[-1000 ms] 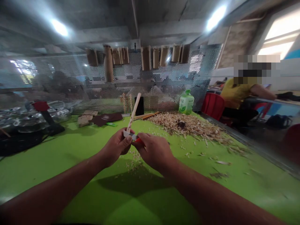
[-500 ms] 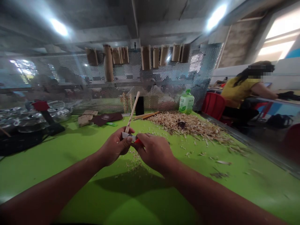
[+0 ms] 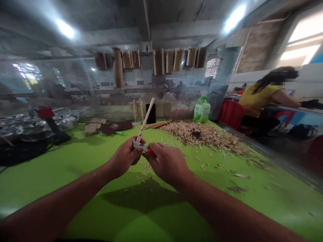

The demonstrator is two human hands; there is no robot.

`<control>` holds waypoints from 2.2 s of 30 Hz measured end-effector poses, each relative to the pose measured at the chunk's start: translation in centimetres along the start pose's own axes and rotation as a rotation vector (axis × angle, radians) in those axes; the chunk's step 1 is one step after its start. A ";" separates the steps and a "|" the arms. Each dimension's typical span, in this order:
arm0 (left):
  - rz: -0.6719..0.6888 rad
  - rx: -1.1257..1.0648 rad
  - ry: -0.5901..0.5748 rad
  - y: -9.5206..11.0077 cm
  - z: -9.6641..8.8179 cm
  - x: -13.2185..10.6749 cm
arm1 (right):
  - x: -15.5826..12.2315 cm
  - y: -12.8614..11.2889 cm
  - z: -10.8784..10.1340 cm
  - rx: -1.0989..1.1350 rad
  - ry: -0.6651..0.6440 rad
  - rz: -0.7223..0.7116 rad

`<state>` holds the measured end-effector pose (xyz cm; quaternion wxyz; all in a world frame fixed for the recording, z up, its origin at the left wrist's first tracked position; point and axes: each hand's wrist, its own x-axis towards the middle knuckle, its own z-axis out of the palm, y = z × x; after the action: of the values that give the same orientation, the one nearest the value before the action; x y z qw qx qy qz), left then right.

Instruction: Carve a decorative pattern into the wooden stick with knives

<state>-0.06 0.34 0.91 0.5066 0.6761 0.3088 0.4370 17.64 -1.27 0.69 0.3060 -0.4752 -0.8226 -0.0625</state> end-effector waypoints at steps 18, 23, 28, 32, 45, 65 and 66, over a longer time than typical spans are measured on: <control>-0.028 -0.191 -0.031 0.0 0.1 -0.1 | 0.0 0.1 0.1 0.045 0.023 -0.018; -0.110 -0.444 -0.112 0.7 -0.4 -0.1 | 0.2 0.6 0.3 0.174 0.097 0.065; -0.192 -0.641 -0.089 1.1 -0.8 0.1 | 0.7 1.4 0.5 0.284 0.202 0.186; -0.155 -0.660 -0.065 1.2 -0.8 0.1 | 0.8 1.5 0.6 0.305 0.159 0.180; -0.139 -0.600 -0.026 0.8 -0.6 0.0 | 0.2 0.9 0.5 0.195 0.107 0.019; 0.028 0.006 0.002 0.1 -0.1 -0.1 | 0.0 0.3 0.1 0.053 0.100 -0.033; 0.037 0.056 0.015 0.0 -0.1 -0.1 | 0.0 0.3 0.1 0.043 0.098 -0.034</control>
<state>-0.18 0.30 0.88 0.4770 0.6922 0.3119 0.4427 17.79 -1.07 0.53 0.3551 -0.4507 -0.8157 -0.0731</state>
